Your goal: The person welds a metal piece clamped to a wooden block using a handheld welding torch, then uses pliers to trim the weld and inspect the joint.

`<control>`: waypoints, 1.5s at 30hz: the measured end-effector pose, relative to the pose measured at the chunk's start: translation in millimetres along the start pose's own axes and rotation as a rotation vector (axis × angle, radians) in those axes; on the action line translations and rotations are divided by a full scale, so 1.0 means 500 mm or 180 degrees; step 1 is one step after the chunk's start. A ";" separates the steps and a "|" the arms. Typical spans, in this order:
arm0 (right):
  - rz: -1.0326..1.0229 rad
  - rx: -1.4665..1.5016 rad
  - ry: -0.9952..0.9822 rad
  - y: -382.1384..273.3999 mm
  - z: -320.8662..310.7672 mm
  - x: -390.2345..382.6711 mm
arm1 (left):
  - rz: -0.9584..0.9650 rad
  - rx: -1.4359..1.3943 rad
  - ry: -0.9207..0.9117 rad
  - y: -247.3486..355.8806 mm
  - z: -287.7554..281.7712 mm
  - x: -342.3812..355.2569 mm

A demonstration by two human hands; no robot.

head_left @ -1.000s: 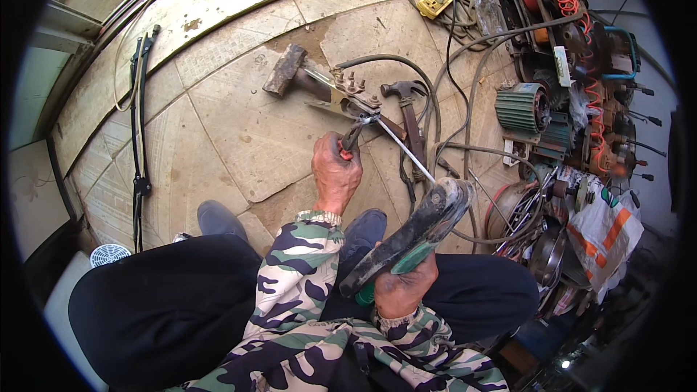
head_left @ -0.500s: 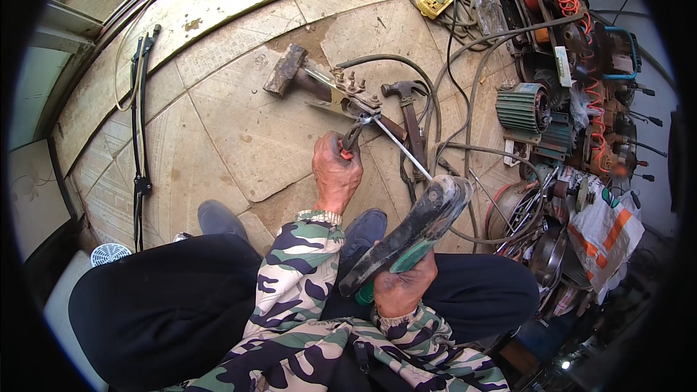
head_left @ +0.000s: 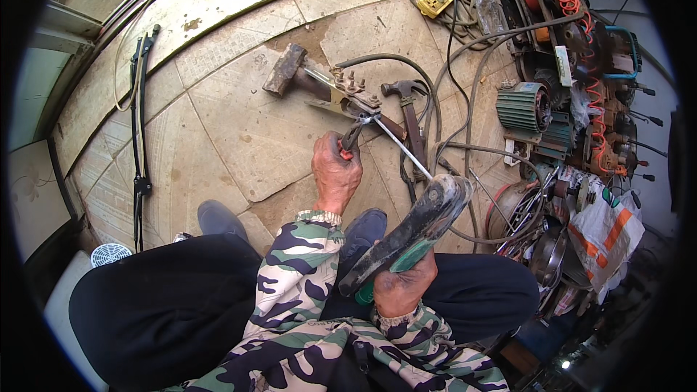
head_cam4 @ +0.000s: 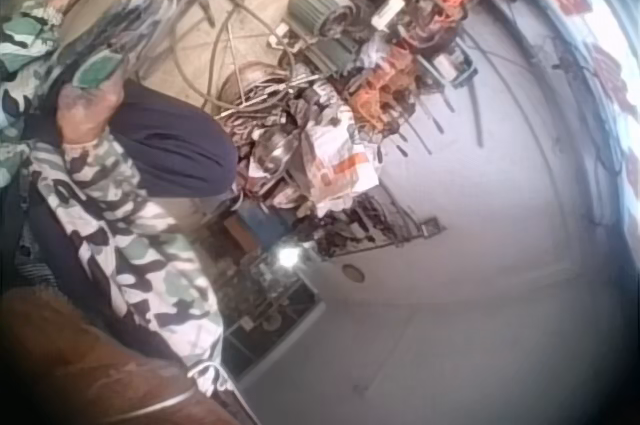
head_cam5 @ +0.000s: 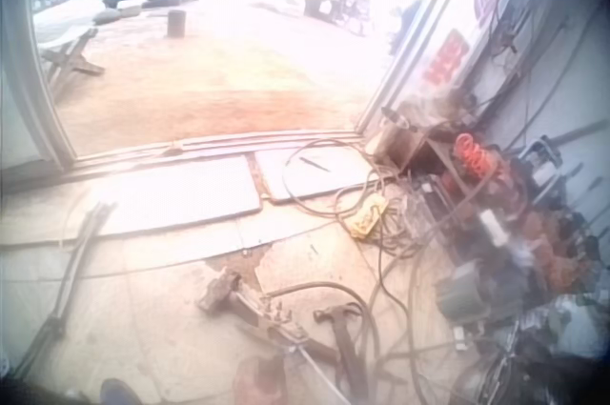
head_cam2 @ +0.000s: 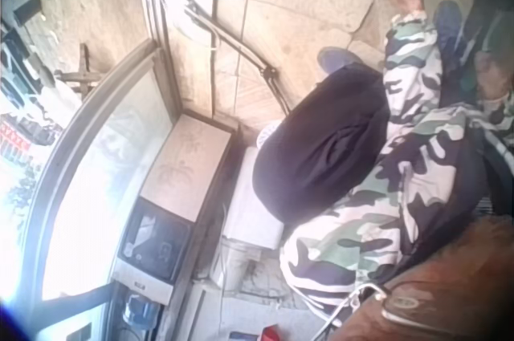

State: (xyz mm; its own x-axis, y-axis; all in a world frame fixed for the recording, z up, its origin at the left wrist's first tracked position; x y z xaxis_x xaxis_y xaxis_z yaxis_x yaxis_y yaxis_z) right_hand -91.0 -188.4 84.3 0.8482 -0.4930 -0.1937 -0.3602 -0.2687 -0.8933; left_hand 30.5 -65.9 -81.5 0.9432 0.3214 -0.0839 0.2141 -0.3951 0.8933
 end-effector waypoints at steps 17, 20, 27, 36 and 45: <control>0.0034 -0.0275 0.0072 0.009 0.000 0.002 | -0.0375 -0.1023 -0.0217 -0.057 0.022 -0.024; -0.0044 -0.0088 0.0010 0.009 0.000 0.001 | -0.0330 -0.0672 -0.0695 -0.030 0.018 -0.010; -0.0315 -0.0644 0.0184 0.040 -0.031 -0.013 | 0.0026 -0.0258 -0.0217 -0.015 0.019 -0.008; -0.0460 -0.0546 0.0349 -0.011 -0.014 -0.003 | -0.0048 -0.0172 -0.0033 -0.006 0.006 0.000; -0.0103 -0.0137 0.0176 -0.036 0.006 0.010 | -0.0098 -0.0046 -0.0060 -0.006 0.000 0.009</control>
State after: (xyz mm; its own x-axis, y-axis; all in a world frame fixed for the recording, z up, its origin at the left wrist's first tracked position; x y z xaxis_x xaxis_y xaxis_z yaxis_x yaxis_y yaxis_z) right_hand -79.3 -183.2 98.1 0.8374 -0.5280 -0.1413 -0.3503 -0.3200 -0.8803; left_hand 33.9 -63.4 -84.5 0.9409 0.3169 -0.1194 0.2394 -0.3730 0.8964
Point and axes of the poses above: each hand's wrist, its own x-axis towards the middle knuckle, its own z-axis out of the palm, y = z × x, the point moved 8 cm from there along x, towards the middle knuckle
